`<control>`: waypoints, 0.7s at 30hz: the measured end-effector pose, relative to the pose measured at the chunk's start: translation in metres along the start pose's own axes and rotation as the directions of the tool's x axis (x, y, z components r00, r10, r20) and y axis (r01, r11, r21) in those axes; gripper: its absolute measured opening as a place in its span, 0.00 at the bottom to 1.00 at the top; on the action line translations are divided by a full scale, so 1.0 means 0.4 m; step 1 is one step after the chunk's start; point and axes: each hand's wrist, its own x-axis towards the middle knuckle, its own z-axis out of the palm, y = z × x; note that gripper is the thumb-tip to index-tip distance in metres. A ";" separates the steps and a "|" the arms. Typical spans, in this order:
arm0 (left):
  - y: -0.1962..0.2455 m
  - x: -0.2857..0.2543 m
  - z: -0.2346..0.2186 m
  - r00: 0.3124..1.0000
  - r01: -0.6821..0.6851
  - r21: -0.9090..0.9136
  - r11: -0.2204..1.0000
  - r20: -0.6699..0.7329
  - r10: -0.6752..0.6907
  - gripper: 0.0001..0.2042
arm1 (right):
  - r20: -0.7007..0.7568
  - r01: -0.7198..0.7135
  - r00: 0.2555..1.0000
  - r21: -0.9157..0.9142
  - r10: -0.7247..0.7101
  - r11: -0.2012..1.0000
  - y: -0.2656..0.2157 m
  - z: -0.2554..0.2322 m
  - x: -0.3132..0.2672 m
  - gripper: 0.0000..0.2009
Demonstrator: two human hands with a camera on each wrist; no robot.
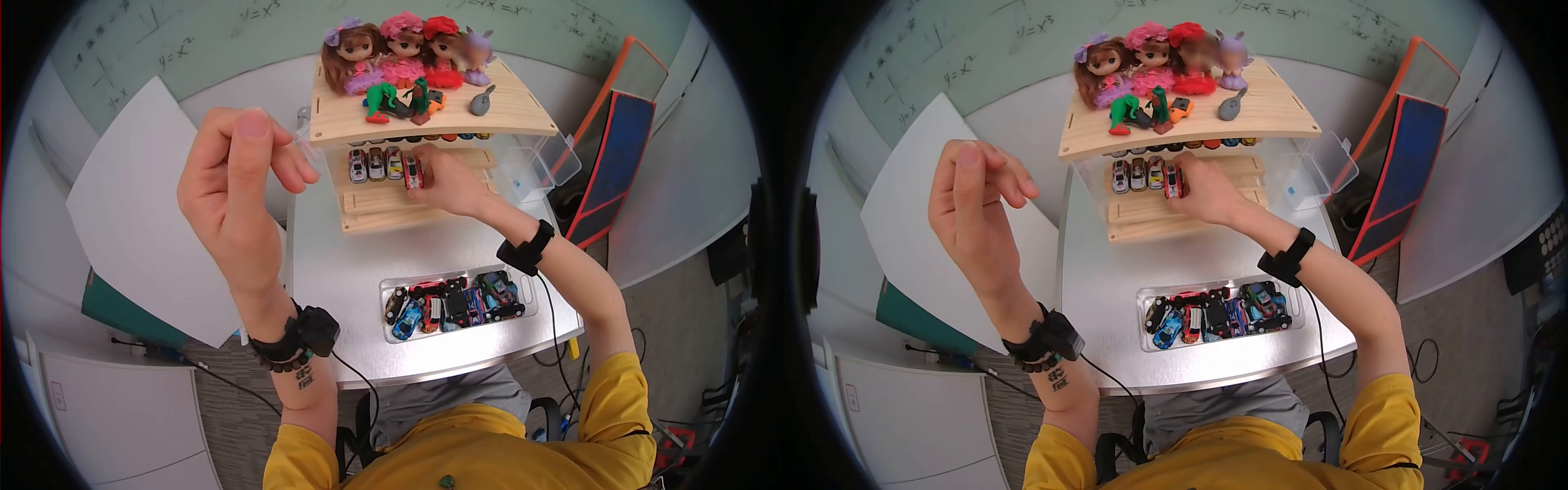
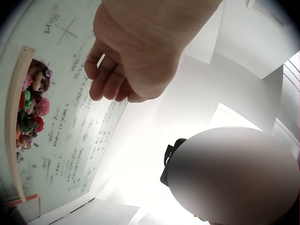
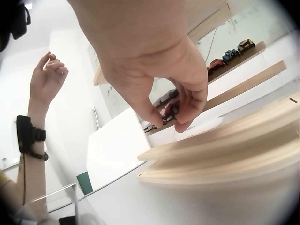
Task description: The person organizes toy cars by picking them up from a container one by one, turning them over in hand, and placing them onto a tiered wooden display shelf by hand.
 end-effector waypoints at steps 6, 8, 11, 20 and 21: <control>0.003 0.001 -0.002 1.000 0.008 0.002 1.000 -0.003 -0.008 0.15 | 0.048 -0.030 0.998 0.038 0.029 0.999 -0.014 -0.011 0.006 0.35; 0.003 0.000 -0.002 1.000 0.009 0.003 1.000 -0.007 -0.009 0.15 | 0.064 -0.034 0.997 0.042 0.031 0.999 -0.013 -0.014 0.006 0.35; 0.003 0.000 0.001 1.000 0.014 0.004 1.000 -0.014 -0.014 0.15 | 0.098 -0.069 0.993 0.107 0.058 0.992 -0.022 -0.023 0.006 0.35; -0.001 -0.002 0.005 1.000 0.016 0.009 1.000 -0.017 -0.016 0.15 | 0.171 -0.133 0.980 0.181 0.102 0.975 -0.014 -0.015 0.009 0.35; -0.001 -0.002 0.006 1.000 0.017 0.010 1.000 -0.017 -0.017 0.15 | 0.164 -0.128 0.982 0.185 0.097 0.974 -0.010 -0.012 0.010 0.35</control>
